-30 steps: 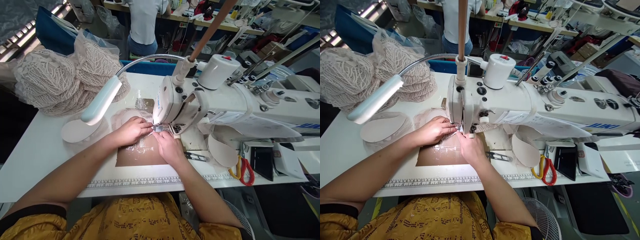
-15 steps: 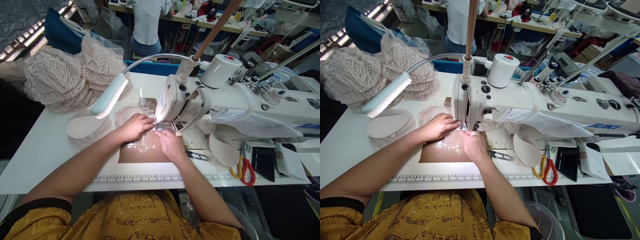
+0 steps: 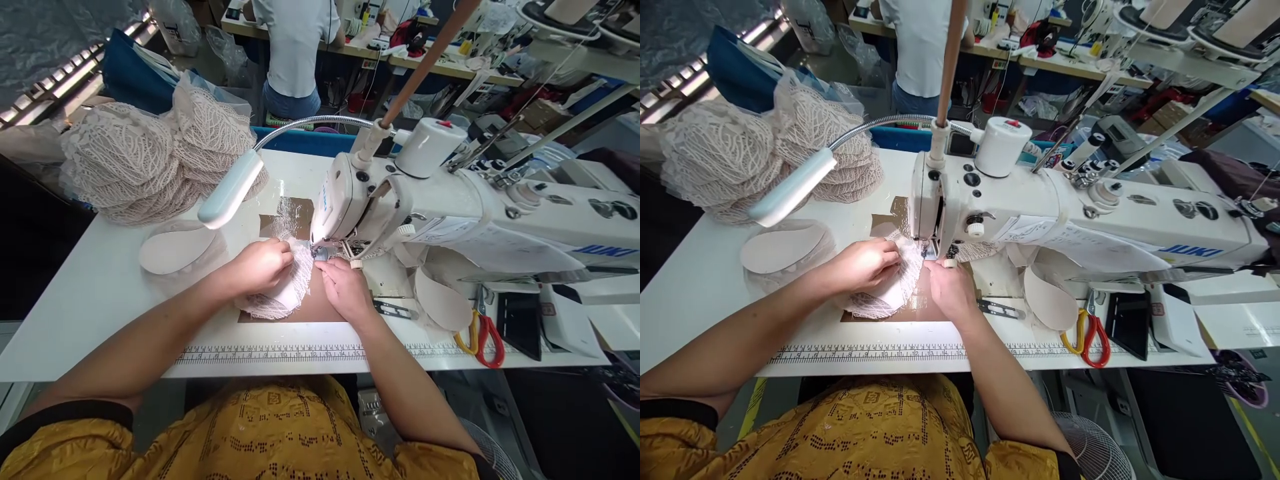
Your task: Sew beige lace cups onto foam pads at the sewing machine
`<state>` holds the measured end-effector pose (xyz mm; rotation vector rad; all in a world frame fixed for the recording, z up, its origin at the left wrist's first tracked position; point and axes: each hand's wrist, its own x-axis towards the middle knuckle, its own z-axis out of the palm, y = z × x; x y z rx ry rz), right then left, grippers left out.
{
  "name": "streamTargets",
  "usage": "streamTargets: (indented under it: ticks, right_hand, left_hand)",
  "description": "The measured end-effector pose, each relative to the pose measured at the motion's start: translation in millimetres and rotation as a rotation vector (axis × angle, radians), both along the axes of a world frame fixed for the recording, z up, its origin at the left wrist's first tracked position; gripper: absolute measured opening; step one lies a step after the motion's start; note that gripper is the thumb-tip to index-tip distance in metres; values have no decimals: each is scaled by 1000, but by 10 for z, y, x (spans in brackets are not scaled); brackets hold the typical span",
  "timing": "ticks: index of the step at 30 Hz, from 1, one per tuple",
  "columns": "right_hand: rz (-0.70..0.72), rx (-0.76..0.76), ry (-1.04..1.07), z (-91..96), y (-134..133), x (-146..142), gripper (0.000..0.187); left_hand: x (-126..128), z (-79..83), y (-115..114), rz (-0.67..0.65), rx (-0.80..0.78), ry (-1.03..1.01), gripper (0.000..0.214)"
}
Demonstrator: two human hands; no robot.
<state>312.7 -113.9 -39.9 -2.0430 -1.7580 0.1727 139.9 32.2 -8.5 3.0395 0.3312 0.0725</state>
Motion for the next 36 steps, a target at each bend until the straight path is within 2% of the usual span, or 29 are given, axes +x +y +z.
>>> streamTargets:
  ticks: [8,14,19,29,32,36]
  right_hand:
    - [13,22,-5,4,-22,-18,37]
    - [48,-53,-180,-2,-13,-62,39]
    - [38,-95,-238,-20,12,-72,41]
    - [0,-80,-222,-30,7,-73,38]
    - [37,-47,-199,-5,-34,-64,36]
    - [174,-23,-147,29,-87,-71,29]
  left_hand:
    - [71,-135,-42,-160,-147,-190,28]
    - [72,-223,-34,-240,-109,-253,31]
    - [99,-294,-29,-234,-50,-250,34]
    - [145,-266,9,-178,-6,-230,36]
    - [123,-283,44,-171,-7,-242,35]
    - [83,-265,78,-141,-22,-248,33]
